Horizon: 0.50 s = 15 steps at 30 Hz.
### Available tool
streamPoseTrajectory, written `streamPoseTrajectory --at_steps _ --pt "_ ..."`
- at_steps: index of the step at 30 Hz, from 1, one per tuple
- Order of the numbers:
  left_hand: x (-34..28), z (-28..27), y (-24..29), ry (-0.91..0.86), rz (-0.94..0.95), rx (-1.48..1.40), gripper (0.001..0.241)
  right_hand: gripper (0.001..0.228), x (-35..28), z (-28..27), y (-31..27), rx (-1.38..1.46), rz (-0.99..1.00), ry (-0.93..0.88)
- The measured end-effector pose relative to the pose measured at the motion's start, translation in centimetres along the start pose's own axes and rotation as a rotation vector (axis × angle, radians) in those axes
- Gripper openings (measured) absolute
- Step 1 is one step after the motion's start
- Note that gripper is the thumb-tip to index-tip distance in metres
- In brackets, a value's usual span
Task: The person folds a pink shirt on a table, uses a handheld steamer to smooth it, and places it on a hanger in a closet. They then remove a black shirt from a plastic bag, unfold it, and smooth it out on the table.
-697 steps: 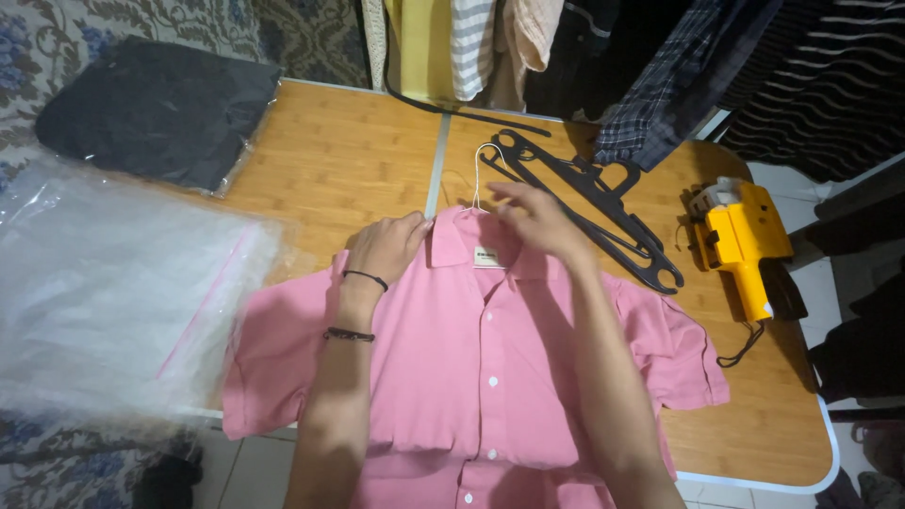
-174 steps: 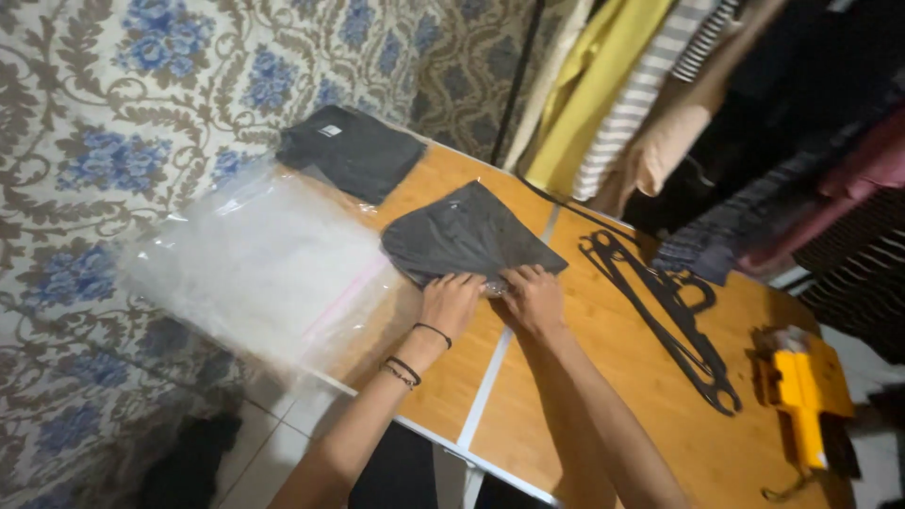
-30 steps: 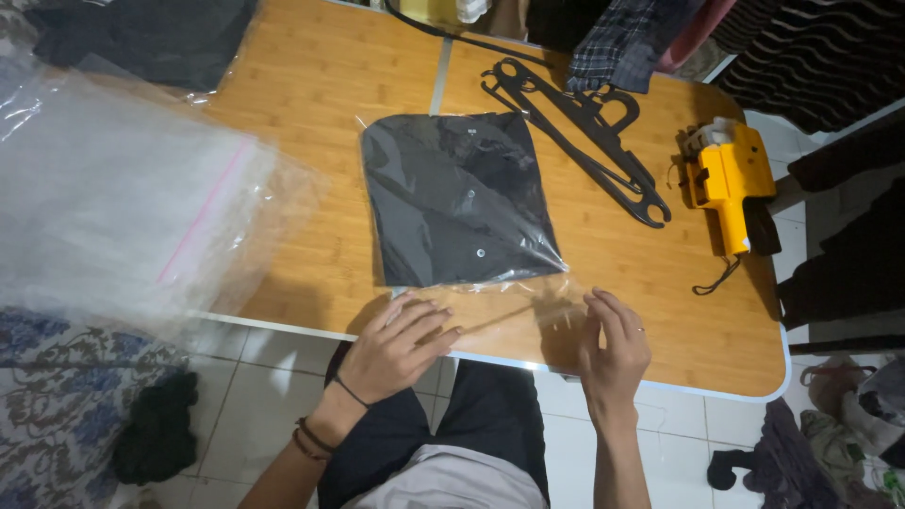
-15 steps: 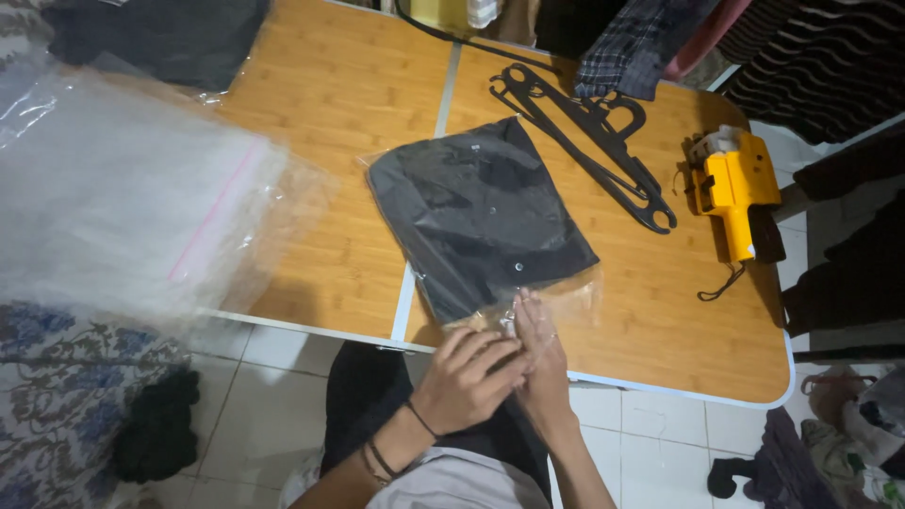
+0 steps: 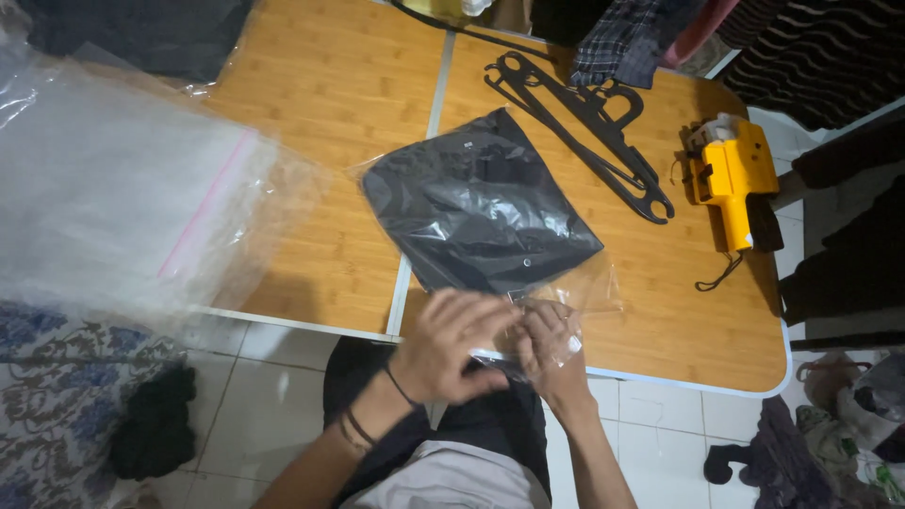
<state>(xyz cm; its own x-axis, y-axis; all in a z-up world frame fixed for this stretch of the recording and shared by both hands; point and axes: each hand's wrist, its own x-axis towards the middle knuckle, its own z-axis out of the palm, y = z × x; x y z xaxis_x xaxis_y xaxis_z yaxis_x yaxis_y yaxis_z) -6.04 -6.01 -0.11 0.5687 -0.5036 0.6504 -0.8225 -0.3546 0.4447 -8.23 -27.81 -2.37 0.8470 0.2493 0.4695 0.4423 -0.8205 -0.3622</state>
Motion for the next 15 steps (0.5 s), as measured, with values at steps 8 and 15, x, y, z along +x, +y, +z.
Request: streamPoseTrajectory --at_steps 8,15 --pt "1.4 -3.5 -8.7 0.004 -0.308 0.251 0.057 0.026 2.4 -1.9 -1.9 0.058 0.091 -0.013" --pt "4.5 -4.3 -13.1 0.044 -0.423 0.171 0.054 0.014 1.4 -1.4 -1.0 -0.007 0.146 -0.008"
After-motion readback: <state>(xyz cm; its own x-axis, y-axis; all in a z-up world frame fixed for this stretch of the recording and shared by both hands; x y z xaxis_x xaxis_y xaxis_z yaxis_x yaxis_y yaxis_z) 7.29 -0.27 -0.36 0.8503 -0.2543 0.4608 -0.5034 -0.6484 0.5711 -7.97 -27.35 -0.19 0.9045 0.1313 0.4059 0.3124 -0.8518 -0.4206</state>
